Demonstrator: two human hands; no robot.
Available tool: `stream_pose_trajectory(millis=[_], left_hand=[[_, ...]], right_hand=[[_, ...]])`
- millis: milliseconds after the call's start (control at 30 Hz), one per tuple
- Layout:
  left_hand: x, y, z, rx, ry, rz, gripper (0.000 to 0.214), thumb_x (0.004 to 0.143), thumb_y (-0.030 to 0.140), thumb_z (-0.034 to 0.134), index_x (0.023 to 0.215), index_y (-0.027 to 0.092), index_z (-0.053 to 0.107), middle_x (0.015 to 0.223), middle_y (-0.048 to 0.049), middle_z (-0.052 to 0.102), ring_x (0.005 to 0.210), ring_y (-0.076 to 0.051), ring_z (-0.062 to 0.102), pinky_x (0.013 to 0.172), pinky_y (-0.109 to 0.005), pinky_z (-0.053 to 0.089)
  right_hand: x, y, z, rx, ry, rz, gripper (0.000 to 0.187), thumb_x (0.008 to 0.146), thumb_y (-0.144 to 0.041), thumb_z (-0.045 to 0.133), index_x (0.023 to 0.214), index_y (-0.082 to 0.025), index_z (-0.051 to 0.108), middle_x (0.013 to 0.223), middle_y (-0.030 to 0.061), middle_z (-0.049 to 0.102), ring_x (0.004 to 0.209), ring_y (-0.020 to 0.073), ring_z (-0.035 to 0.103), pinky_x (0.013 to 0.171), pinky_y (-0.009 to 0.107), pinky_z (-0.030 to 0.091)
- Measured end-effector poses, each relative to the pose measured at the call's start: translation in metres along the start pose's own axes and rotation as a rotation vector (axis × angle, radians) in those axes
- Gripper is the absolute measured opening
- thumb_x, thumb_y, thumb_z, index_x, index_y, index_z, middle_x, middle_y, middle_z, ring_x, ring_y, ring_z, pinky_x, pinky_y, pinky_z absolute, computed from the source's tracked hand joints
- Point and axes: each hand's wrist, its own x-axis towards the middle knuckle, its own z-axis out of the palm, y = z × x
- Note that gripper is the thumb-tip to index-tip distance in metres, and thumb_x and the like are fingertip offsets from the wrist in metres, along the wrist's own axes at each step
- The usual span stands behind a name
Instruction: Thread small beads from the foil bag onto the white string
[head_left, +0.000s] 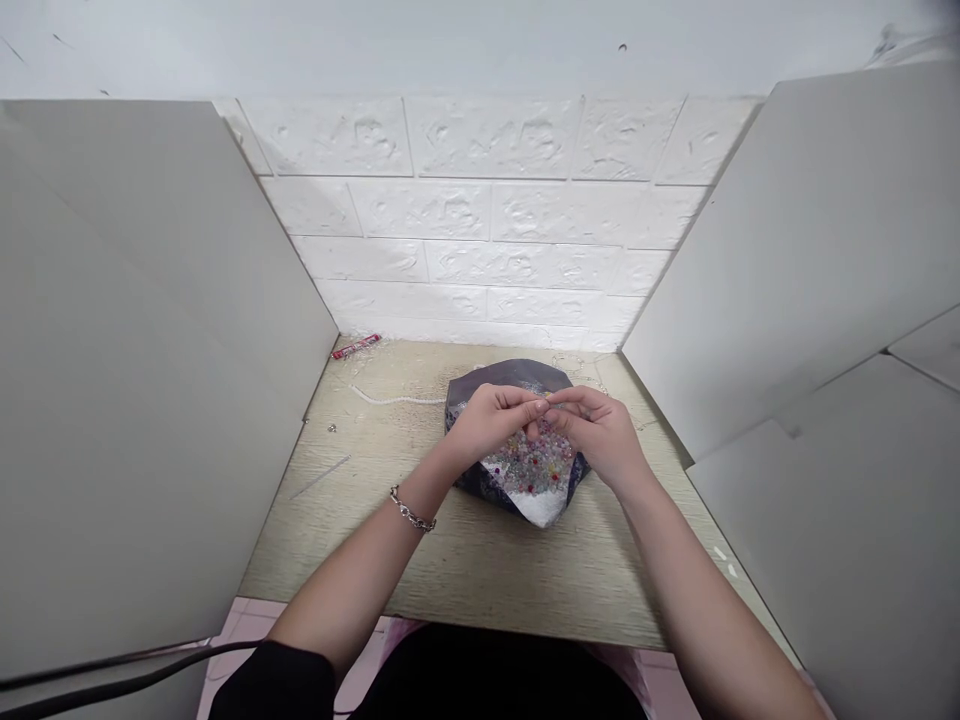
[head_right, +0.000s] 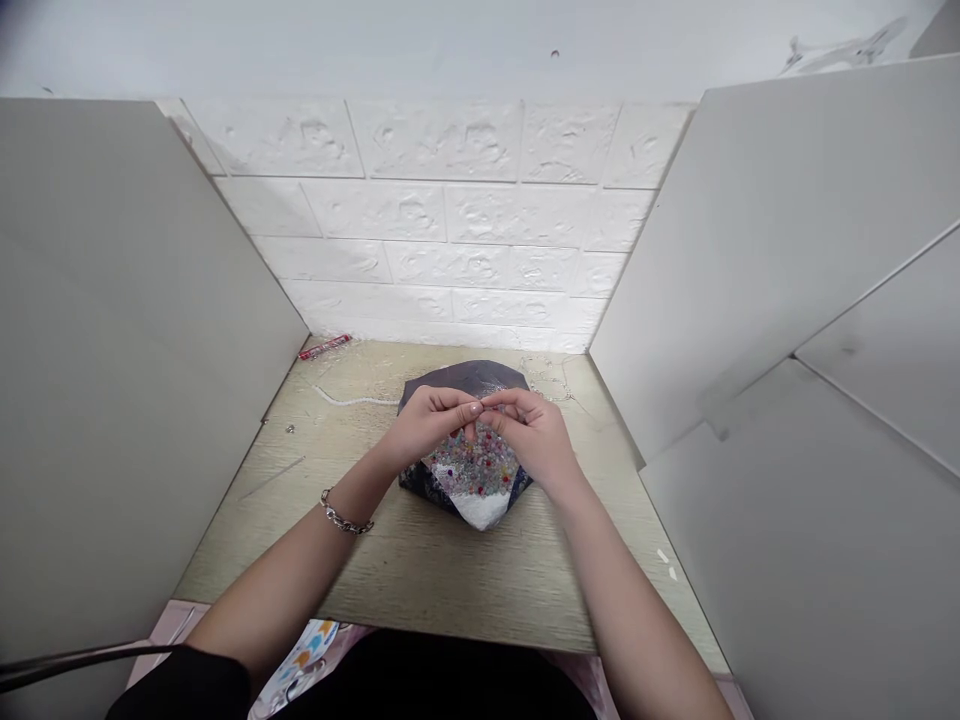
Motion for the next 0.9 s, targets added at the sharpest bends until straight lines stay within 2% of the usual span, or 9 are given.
stream_pose_trajectory(millis=[67,167,300,400,600,900], left_hand=[[0.0001,-0.0005,-0.001,-0.007,-0.014,-0.012,0.032,0.073,0.039,0.049,0.058,0.011,0.058,0.052,-0.0005,0.055,0.045,-0.004,0.038,0.045,-0.018,0.029],[0.0006,-0.0008,-0.0013,-0.007,-0.02,-0.027,0.034,0.073,0.04,0.048,0.058,0.011,0.058,0.051,-0.0004,0.055,0.043,-0.004,0.035,0.043,-0.018,0.026],[0.0024,-0.0009,-0.0006,-0.047,0.004,-0.034,0.032,0.073,0.04,0.05,0.061,0.011,0.057,0.05,-0.0001,0.054,0.045,-0.004,0.037,0.044,-0.018,0.028],[0.0034,-0.0012,-0.0002,-0.081,0.017,-0.056,0.032,0.072,0.041,0.051,0.063,0.011,0.057,0.05,0.0002,0.053,0.044,-0.005,0.038,0.044,-0.018,0.029],[0.0038,-0.0025,-0.0005,-0.084,0.038,-0.059,0.032,0.071,0.041,0.051,0.065,0.011,0.057,0.05,0.0004,0.052,0.045,-0.004,0.039,0.044,-0.017,0.029],[0.0048,-0.0058,-0.0005,-0.061,0.041,-0.041,0.032,0.072,0.041,0.051,0.067,0.011,0.058,0.051,0.0004,0.051,0.046,-0.004,0.038,0.044,-0.018,0.028]], right_hand=[[-0.0007,-0.001,0.0003,-0.075,0.022,-0.021,0.017,0.06,-0.028,0.064,0.071,-0.015,0.061,0.042,-0.0065,0.037,0.039,0.004,0.031,0.039,0.019,0.025],[-0.0014,-0.0013,0.0,-0.179,0.058,-0.04,0.018,0.061,-0.029,0.062,0.073,-0.015,0.063,0.044,-0.0042,0.046,0.041,0.0056,0.037,0.04,0.02,0.03],[-0.0011,0.0015,-0.0022,-0.277,0.062,-0.111,0.019,0.065,-0.031,0.059,0.078,-0.019,0.066,0.065,0.0014,0.062,0.058,0.0118,0.054,0.054,0.025,0.042],[-0.0008,0.0045,-0.0023,-0.322,0.056,-0.172,0.019,0.068,-0.031,0.056,0.081,-0.021,0.066,0.077,0.0023,0.065,0.07,0.0145,0.057,0.063,0.027,0.044],[-0.0032,0.0047,0.003,-0.398,0.192,-0.211,0.018,0.068,-0.032,0.055,0.075,-0.018,0.063,0.056,-0.0002,0.058,0.05,0.0103,0.049,0.049,0.023,0.04],[-0.0051,0.0056,0.004,-0.427,0.136,-0.247,0.018,0.073,-0.03,0.047,0.077,-0.017,0.06,0.048,-0.0028,0.048,0.04,0.0065,0.036,0.039,0.02,0.028]])
